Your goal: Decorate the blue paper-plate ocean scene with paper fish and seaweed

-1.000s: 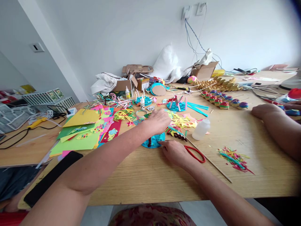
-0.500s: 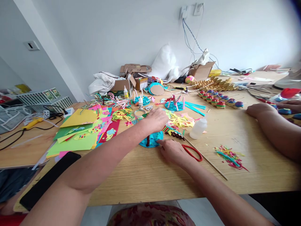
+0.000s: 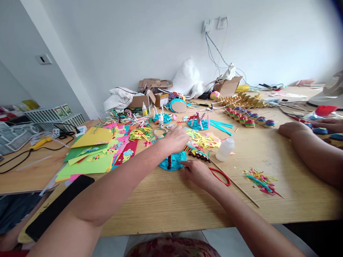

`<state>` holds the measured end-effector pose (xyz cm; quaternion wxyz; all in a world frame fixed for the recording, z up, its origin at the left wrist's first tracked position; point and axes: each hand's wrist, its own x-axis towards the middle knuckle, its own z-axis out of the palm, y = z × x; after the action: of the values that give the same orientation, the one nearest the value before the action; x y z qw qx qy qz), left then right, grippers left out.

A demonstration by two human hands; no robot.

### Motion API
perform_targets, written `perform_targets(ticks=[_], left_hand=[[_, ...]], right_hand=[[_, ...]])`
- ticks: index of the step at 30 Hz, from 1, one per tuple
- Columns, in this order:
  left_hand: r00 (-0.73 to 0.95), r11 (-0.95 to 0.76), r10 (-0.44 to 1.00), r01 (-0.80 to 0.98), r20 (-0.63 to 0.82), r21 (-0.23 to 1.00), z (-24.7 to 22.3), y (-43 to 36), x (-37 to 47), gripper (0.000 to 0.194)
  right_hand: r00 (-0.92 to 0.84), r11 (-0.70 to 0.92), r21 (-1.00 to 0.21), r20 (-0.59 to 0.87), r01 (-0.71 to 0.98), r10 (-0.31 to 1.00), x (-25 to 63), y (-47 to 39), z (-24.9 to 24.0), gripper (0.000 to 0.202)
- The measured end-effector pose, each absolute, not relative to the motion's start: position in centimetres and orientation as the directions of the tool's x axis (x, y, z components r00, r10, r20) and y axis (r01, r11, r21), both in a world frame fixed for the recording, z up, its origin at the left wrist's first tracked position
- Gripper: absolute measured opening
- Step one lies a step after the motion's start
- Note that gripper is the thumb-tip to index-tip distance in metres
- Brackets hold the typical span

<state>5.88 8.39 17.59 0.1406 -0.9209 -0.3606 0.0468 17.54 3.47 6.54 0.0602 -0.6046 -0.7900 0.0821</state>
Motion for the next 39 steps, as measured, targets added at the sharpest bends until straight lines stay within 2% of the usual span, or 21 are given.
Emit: perform_targets(ticks=[18,32,39], left_hand=[[0.749,-0.711,0.661,0.647,0.052,-0.274,17.6,8.6,5.2,0.02],[0.772,-0.743,0.623,0.635,0.127,-0.212,17.4,9.6,4.5,0.019],[0.769,-0.746,0.594,0.636,0.237,-0.195,18.4,9.2,4.1,0.019]], right_hand=[[-0.234,0.256,-0.3,0.108,0.919,0.966,18.4,2.7,6.6,0.035],[-0.209,0.242,-0.394,0.124,0.887,0.97,18.8,1.8,7.0,0.034],[-0.21,0.239,-0.428,0.115,0.872,0.971,18.7,1.7,6.8,0.035]])
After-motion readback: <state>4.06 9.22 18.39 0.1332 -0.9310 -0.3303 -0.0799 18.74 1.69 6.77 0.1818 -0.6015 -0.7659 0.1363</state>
